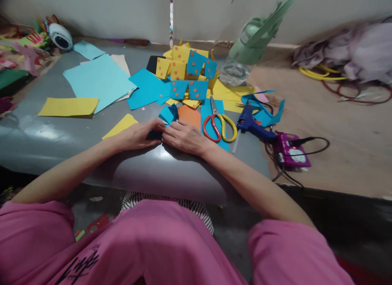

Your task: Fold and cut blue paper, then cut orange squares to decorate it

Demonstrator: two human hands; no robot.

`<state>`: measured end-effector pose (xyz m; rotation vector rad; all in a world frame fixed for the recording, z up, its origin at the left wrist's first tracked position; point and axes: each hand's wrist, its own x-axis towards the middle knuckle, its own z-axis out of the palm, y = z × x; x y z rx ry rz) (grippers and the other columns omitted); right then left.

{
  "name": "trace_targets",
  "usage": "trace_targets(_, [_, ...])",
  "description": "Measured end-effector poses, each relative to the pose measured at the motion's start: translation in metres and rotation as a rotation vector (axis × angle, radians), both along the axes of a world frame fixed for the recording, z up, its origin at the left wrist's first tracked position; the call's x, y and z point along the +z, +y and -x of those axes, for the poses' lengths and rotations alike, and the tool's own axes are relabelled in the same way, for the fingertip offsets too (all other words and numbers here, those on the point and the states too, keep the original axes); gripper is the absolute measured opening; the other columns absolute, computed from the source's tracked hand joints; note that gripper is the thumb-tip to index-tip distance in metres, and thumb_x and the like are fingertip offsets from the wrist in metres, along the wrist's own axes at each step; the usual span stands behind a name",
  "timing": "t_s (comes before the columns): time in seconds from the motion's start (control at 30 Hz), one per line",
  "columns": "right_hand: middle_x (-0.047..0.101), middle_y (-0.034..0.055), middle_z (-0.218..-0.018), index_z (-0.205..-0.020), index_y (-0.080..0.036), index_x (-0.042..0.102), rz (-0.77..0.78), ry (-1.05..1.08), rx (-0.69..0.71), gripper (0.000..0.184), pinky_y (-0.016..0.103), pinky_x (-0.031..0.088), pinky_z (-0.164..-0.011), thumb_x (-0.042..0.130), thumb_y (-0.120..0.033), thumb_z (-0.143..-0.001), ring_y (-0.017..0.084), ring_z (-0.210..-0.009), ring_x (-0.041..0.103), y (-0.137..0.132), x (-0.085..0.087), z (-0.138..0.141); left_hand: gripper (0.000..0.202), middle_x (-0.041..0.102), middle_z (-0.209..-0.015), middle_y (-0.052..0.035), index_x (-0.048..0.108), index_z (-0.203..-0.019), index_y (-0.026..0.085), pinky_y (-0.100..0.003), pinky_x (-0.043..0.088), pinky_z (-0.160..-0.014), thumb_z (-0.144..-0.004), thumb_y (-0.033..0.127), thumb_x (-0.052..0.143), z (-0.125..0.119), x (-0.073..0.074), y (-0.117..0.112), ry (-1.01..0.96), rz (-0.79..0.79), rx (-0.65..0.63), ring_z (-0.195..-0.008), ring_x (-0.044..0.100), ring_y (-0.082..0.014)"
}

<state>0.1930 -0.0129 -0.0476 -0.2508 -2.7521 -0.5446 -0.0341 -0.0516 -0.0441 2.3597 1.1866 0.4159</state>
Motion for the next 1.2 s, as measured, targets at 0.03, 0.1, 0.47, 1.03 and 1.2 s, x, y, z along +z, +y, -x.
trace_targets(0.03, [0.069, 0.0041, -0.083, -0.092, -0.02, 0.068, 0.016, 0.021, -0.038, 0.032, 0.036, 0.04, -0.069, 0.041, -0.028, -0.106, 0.019, -0.078, 0.056, -0.001, 0.003, 0.002, 0.043, 0.072, -0.121, -0.009, 0.048, -0.128, 0.022, -0.033, 0.053, -0.085, -0.087, 0.02, 0.06, -0.001, 0.001, 0.0, -0.02, -0.004, 0.034, -0.11, 0.07, -0.0235])
trace_targets(0.1, [0.071, 0.0058, -0.089, -0.095, -0.021, 0.069, 0.093, 0.113, -0.134, 0.033, 0.037, 0.044, -0.073, 0.04, -0.033, -0.106, 0.021, -0.084, 0.06, -0.001, 0.011, 0.005, 0.042, 0.074, -0.115, -0.0063, 0.051, -0.128, 0.023, -0.033, 0.053, -0.085, -0.087, 0.019, 0.058, -0.004, 0.005, 0.001, -0.13, -0.03, 0.125, -0.106, 0.071, -0.0227])
trace_targets(0.47, [0.066, 0.0063, -0.094, -0.129, -0.025, 0.058, 0.879, 0.857, -0.515, 0.056, 0.038, 0.054, -0.069, 0.055, -0.067, -0.092, 0.023, -0.082, 0.064, 0.033, 0.022, -0.015, 0.027, 0.067, -0.082, 0.0007, 0.065, -0.111, 0.019, -0.024, 0.055, -0.07, -0.084, 0.024, 0.068, -0.002, 0.034, 0.039, -1.151, 0.395, 0.546, -0.073, 0.066, -0.0106])
trace_targets(1.03, [0.075, 0.0053, -0.106, -0.11, -0.025, 0.073, 1.027, 0.973, -0.586, 0.043, 0.036, 0.053, -0.081, 0.048, -0.057, -0.097, 0.022, -0.096, 0.066, 0.032, 0.011, -0.02, 0.022, 0.065, -0.078, 0.0015, 0.067, -0.101, 0.019, -0.021, 0.053, -0.066, -0.084, 0.034, 0.07, -0.006, 0.008, 0.042, -1.112, 0.527, 0.567, -0.069, 0.063, -0.0091])
trace_targets(1.2, [0.069, 0.0031, -0.086, -0.11, -0.024, 0.072, 1.074, 0.94, -0.591, 0.045, 0.03, 0.05, -0.064, 0.05, -0.06, -0.095, 0.018, -0.075, 0.06, 0.029, 0.013, -0.019, 0.017, 0.065, -0.076, 0.0008, 0.066, -0.095, 0.018, -0.023, 0.054, -0.069, -0.084, 0.031, 0.067, -0.007, 0.01, 0.041, -1.068, 0.423, 0.56, -0.07, 0.064, -0.0106])
